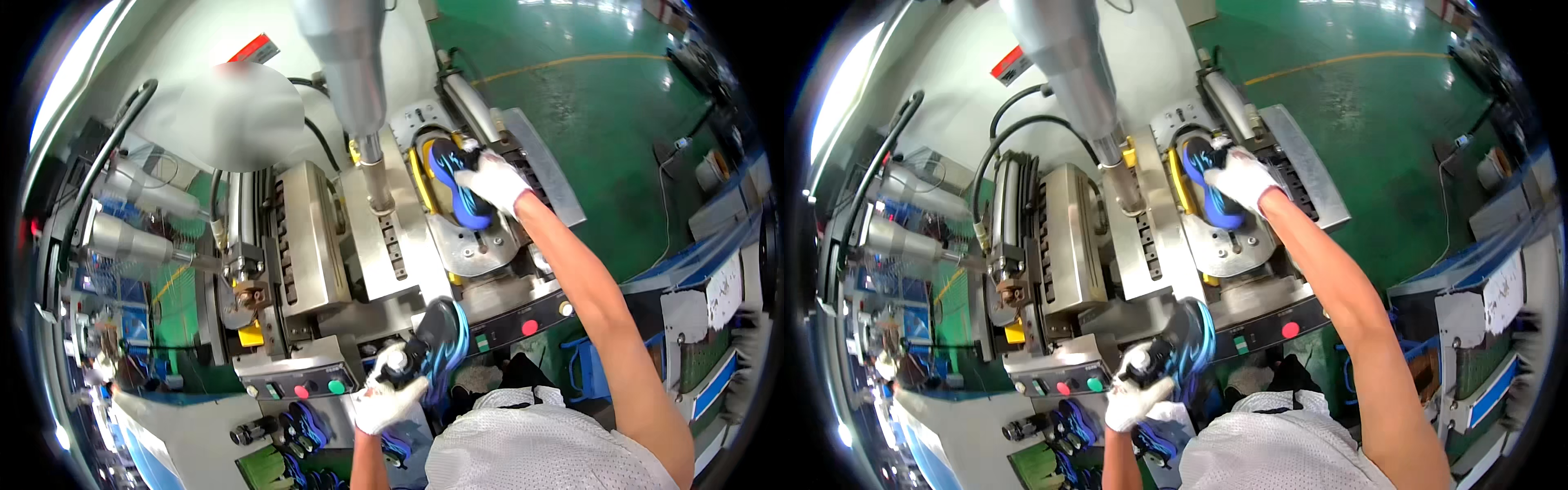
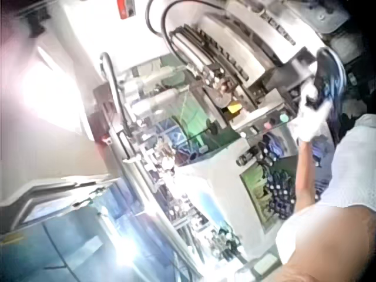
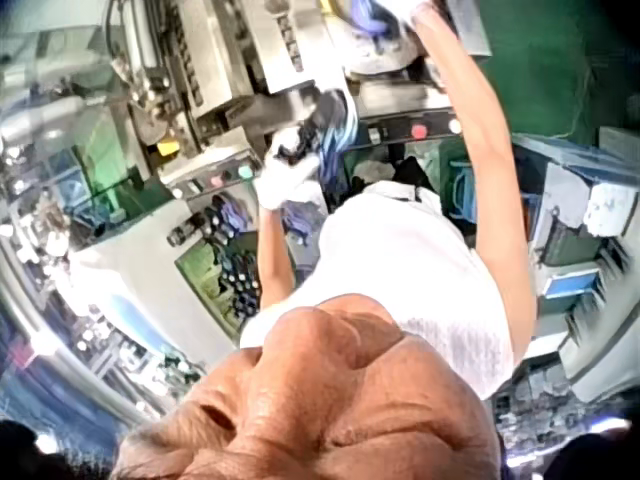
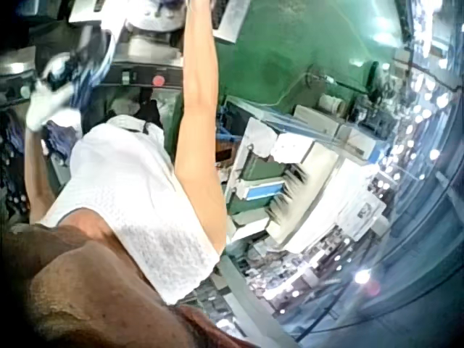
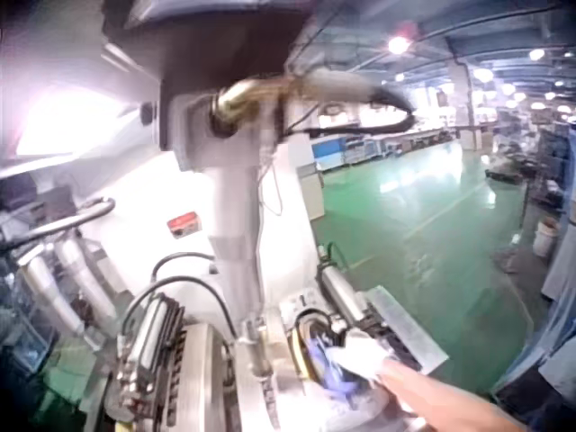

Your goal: The person repeatedly picks up blue and black sneakers from a green conveyor belt, places them into a machine, and then removes them to place them back on the belt. The person wears white gloves and a white mesh shirt while performing this repetitive task in a factory setting.

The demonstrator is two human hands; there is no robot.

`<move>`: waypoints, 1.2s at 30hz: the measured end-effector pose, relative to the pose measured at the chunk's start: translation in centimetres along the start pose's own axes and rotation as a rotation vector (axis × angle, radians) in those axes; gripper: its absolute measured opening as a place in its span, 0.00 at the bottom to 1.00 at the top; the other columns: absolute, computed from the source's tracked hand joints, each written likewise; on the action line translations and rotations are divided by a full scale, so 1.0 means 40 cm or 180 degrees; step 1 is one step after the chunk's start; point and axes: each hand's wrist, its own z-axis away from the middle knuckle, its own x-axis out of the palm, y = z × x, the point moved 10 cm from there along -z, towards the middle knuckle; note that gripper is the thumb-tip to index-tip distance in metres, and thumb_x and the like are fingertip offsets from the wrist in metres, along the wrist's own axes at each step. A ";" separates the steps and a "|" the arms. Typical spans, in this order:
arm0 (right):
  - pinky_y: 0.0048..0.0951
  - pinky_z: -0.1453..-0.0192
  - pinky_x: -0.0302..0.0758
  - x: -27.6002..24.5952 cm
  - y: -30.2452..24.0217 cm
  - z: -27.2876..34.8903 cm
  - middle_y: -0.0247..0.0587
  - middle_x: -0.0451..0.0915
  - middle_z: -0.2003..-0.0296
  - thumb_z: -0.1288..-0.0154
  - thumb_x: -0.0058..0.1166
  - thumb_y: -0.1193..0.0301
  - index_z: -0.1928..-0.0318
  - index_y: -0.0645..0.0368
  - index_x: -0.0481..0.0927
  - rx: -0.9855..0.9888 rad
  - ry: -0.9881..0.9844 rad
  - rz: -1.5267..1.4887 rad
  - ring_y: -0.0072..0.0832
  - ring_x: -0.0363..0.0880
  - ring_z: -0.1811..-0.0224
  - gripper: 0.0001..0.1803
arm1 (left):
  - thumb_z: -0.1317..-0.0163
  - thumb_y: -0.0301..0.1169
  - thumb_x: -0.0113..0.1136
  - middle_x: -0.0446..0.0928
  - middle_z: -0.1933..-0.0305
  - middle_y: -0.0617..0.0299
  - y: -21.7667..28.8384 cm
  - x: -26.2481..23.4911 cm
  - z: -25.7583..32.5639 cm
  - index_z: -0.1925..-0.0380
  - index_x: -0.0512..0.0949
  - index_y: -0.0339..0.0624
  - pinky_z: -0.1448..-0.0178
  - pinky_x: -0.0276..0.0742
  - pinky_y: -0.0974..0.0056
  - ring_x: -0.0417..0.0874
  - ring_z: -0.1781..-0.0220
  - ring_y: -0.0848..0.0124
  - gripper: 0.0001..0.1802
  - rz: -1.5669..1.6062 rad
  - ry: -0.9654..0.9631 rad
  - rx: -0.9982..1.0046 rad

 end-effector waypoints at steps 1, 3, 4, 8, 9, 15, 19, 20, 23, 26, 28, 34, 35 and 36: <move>0.45 0.42 0.80 0.088 -0.021 -0.117 0.62 0.85 0.50 0.36 0.56 0.55 0.51 0.64 0.85 -0.0528 0.0602 0.0677 0.51 0.86 0.47 0.25 | 0.46 0.32 0.76 0.79 0.40 0.52 -0.074 0.009 0.077 0.34 0.70 0.36 0.31 0.75 0.61 0.80 0.38 0.66 0.39 0.0172 -0.0022 -0.0236; 0.47 0.41 0.79 0.254 -0.035 -0.249 0.59 0.85 0.49 0.36 0.50 0.60 0.51 0.60 0.85 -0.0728 0.0796 0.1473 0.49 0.84 0.44 0.21 | 0.44 0.38 0.77 0.81 0.40 0.49 -0.264 0.021 0.220 0.32 0.68 0.36 0.30 0.76 0.57 0.82 0.37 0.61 0.43 -0.0455 -0.0150 -0.1044; 0.48 0.42 0.79 0.339 -0.061 -0.313 0.57 0.85 0.51 0.36 0.49 0.62 0.55 0.56 0.86 -0.0735 0.0316 0.1772 0.46 0.85 0.46 0.17 | 0.43 0.43 0.76 0.82 0.40 0.49 -0.319 0.018 0.275 0.31 0.69 0.37 0.31 0.76 0.56 0.83 0.38 0.58 0.43 -0.0241 0.0079 -0.1276; 0.45 0.53 0.79 0.299 0.267 -0.470 0.46 0.87 0.60 0.32 0.57 0.52 0.59 0.59 0.85 -0.0714 0.0948 0.1343 0.43 0.87 0.59 0.21 | 0.41 0.47 0.73 0.82 0.41 0.44 -0.530 0.020 0.438 0.29 0.65 0.43 0.33 0.77 0.52 0.83 0.36 0.48 0.44 -0.0407 0.0988 -0.2270; 0.44 0.49 0.79 0.331 0.218 -0.387 0.48 0.89 0.56 0.32 0.61 0.48 0.56 0.61 0.87 -0.0643 0.0680 0.0388 0.43 0.88 0.55 0.26 | 0.40 0.45 0.71 0.82 0.41 0.44 -0.597 0.044 0.504 0.28 0.63 0.43 0.33 0.76 0.50 0.83 0.37 0.46 0.44 -0.0313 0.1199 -0.2732; 0.50 0.43 0.78 0.239 0.169 -0.445 0.62 0.87 0.53 0.33 0.57 0.42 0.50 0.68 0.85 -0.1836 0.1278 0.1238 0.54 0.85 0.48 0.36 | 0.38 0.46 0.72 0.83 0.45 0.38 -0.937 0.150 0.552 0.30 0.63 0.43 0.41 0.78 0.43 0.85 0.45 0.39 0.42 -0.0652 0.3184 -0.2314; 0.48 0.40 0.77 0.329 0.176 -0.509 0.58 0.87 0.50 0.32 0.56 0.43 0.45 0.65 0.84 -0.1028 0.0489 0.1511 0.52 0.85 0.45 0.36 | 0.39 0.48 0.73 0.83 0.46 0.41 -0.954 0.182 0.590 0.30 0.63 0.44 0.38 0.78 0.43 0.85 0.45 0.40 0.43 -0.0516 0.3141 -0.2394; 0.49 0.40 0.77 0.268 0.163 -0.541 0.60 0.86 0.49 0.33 0.57 0.41 0.46 0.65 0.85 -0.1436 0.0776 0.1585 0.53 0.84 0.44 0.36 | 0.39 0.48 0.73 0.82 0.43 0.41 -0.962 0.162 0.559 0.29 0.63 0.44 0.37 0.77 0.45 0.84 0.43 0.41 0.44 -0.0396 0.3161 -0.2237; 0.41 0.46 0.79 0.169 0.221 -0.485 0.42 0.87 0.53 0.29 0.55 0.43 0.49 0.58 0.86 -0.1099 0.0581 0.0527 0.39 0.85 0.54 0.29 | 0.41 0.50 0.73 0.72 0.29 0.42 -0.934 0.106 0.501 0.28 0.64 0.44 0.28 0.70 0.49 0.75 0.28 0.45 0.46 0.0013 0.2164 -0.2293; 0.45 0.56 0.77 0.277 -0.031 -0.120 0.39 0.82 0.65 0.24 0.51 0.48 0.42 0.58 0.81 -0.1290 0.0563 0.1121 0.35 0.81 0.64 0.27 | 0.37 0.24 0.71 0.76 0.32 0.44 -0.844 0.080 0.658 0.34 0.70 0.30 0.24 0.70 0.55 0.76 0.28 0.57 0.33 0.0987 0.3089 -0.1259; 0.46 0.44 0.71 0.308 -0.182 0.252 0.53 0.76 0.55 0.25 0.54 0.52 0.37 0.64 0.74 -0.1800 0.1298 0.0753 0.44 0.77 0.51 0.29 | 0.38 0.21 0.70 0.76 0.33 0.43 -0.777 0.009 0.800 0.35 0.71 0.31 0.27 0.73 0.53 0.78 0.31 0.54 0.31 0.0255 0.3548 -0.1353; 0.49 0.17 0.57 0.751 -0.042 0.742 0.71 0.56 0.23 0.39 0.68 0.52 0.24 0.71 0.59 -0.2471 0.0002 0.2748 0.59 0.57 0.20 0.53 | 0.44 0.33 0.77 0.70 0.28 0.41 -1.052 0.001 0.720 0.27 0.61 0.34 0.27 0.72 0.50 0.75 0.30 0.47 0.48 -0.0353 0.3254 -0.1987; 0.49 0.18 0.57 0.764 -0.001 0.719 0.70 0.56 0.23 0.39 0.68 0.51 0.24 0.71 0.58 -0.1938 -0.0365 0.2694 0.58 0.56 0.20 0.53 | 0.45 0.32 0.77 0.72 0.32 0.42 -1.041 -0.003 0.694 0.29 0.62 0.35 0.29 0.73 0.50 0.77 0.32 0.47 0.47 -0.0049 0.3156 -0.1940; 0.49 0.18 0.57 0.788 0.038 0.695 0.70 0.56 0.23 0.39 0.68 0.49 0.24 0.70 0.58 -0.1413 -0.0775 0.2623 0.58 0.56 0.20 0.54 | 0.46 0.31 0.77 0.74 0.36 0.43 -1.031 -0.008 0.688 0.30 0.63 0.35 0.31 0.75 0.50 0.79 0.35 0.47 0.46 0.0241 0.3082 -0.1939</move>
